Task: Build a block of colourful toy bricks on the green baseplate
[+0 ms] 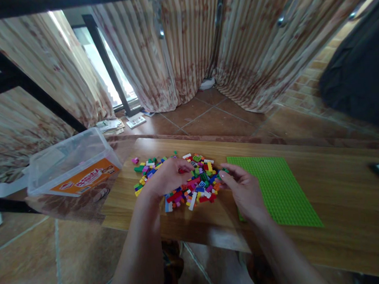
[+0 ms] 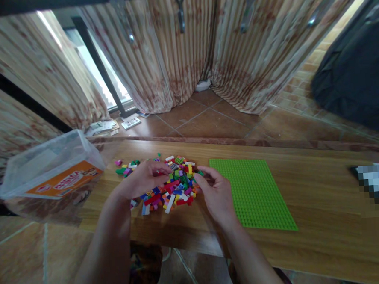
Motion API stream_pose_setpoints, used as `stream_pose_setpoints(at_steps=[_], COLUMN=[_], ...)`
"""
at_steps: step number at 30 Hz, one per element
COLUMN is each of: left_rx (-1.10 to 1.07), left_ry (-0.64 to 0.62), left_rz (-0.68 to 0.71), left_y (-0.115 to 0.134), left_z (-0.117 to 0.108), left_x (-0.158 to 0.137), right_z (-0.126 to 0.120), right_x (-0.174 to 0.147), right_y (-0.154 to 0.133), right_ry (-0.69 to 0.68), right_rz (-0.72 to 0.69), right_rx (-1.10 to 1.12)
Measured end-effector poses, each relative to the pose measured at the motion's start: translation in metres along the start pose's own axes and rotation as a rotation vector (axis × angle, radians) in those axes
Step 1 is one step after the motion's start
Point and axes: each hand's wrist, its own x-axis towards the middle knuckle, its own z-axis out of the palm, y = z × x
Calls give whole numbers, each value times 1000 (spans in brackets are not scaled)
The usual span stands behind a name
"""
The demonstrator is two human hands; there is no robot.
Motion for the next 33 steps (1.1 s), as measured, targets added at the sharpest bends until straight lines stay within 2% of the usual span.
stream_pose_setpoints(at_steps=[3,6,11,16,21,26,33], left_rx=[-9,6,187,337,435,494,429], left_ry=[89,120,110,105,40,115,-26], left_rz=[-4,5,11,26,42,-2,113], left_y=[-6,-9,-9,4,10,6,15], left_z=[-8,-12,-7,3,7,5,11], left_x=[-1,-3,2,7,8,10,9], right_z=[-3,-4,-4,-8,-8,-8,-11], right_x=[1,2,3,6,6,4,5], right_y=[0,1,4,6,4,2,2], right_ry=[36,58,55,96,92,94,68], right_rz=[1,8,-12,-86,-90,-94,-116], right_rx=[-16,-36,-82,-143,-137,-148,-174])
